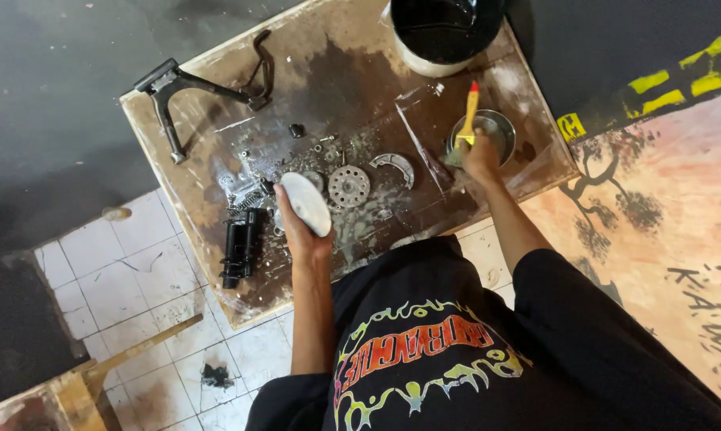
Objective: The person cleans a circular metal part with a brush and liquid, then wipes it with a cloth. They then use a small tool to scrape and clean the grooves of the part.
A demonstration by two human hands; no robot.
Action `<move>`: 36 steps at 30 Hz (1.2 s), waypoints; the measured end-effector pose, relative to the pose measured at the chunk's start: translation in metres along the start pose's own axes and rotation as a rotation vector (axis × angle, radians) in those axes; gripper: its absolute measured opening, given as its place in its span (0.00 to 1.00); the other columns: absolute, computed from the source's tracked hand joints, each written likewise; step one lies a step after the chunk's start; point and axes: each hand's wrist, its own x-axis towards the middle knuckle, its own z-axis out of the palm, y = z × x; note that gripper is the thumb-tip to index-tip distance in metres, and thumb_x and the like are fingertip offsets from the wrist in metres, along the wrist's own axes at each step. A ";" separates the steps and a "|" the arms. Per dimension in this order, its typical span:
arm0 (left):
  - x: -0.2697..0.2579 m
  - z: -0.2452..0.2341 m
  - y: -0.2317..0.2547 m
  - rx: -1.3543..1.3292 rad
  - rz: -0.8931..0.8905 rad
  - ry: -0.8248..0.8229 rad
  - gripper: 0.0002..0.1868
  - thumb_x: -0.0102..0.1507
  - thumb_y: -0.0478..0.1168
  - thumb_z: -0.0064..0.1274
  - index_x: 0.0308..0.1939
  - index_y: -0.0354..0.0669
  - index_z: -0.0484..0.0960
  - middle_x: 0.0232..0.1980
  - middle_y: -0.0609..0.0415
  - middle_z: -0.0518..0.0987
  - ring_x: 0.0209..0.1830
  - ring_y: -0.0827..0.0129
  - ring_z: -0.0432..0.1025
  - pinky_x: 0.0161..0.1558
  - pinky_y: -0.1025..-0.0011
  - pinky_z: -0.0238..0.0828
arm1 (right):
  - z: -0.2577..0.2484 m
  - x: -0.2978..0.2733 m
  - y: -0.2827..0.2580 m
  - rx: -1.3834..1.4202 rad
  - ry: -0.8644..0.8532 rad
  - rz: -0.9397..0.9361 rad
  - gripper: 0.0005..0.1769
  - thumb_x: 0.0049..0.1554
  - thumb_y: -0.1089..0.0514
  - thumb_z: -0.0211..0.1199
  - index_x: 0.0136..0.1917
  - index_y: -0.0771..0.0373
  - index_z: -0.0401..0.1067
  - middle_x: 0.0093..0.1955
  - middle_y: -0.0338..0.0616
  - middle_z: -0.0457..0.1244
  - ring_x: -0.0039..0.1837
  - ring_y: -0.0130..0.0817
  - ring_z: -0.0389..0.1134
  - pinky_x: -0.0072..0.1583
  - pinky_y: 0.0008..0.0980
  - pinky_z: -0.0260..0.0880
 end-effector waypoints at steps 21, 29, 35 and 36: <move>-0.022 0.022 0.037 -0.055 0.148 -0.134 0.31 0.66 0.54 0.45 0.70 0.41 0.65 0.66 0.42 0.70 0.66 0.53 0.68 0.62 0.46 0.73 | 0.013 -0.067 -0.095 0.110 0.065 -0.093 0.25 0.59 0.67 0.51 0.69 0.74 0.59 0.60 0.64 0.63 0.59 0.58 0.68 0.60 0.53 0.68; -0.013 0.019 0.033 -0.221 0.093 -0.127 0.32 0.71 0.57 0.31 0.70 0.39 0.66 0.69 0.41 0.69 0.70 0.56 0.67 0.68 0.53 0.69 | -0.018 0.049 0.048 0.183 -0.100 0.332 0.19 0.59 0.63 0.63 0.62 0.67 0.66 0.53 0.60 0.66 0.58 0.62 0.69 0.57 0.56 0.68; 0.007 -0.002 0.013 -0.422 0.035 -0.247 0.31 0.73 0.51 0.29 0.73 0.34 0.64 0.73 0.38 0.64 0.72 0.54 0.64 0.72 0.52 0.64 | 0.015 0.064 0.099 -0.298 -0.147 -0.299 0.26 0.51 0.62 0.70 0.63 0.64 0.70 0.60 0.60 0.68 0.62 0.58 0.67 0.62 0.52 0.66; 0.010 -0.005 0.011 -0.511 0.004 -0.322 0.32 0.73 0.50 0.29 0.75 0.32 0.62 0.75 0.35 0.63 0.72 0.51 0.64 0.72 0.50 0.63 | 0.013 0.065 0.093 -0.266 -0.318 -0.209 0.30 0.48 0.62 0.70 0.64 0.64 0.69 0.59 0.58 0.69 0.62 0.55 0.68 0.63 0.51 0.65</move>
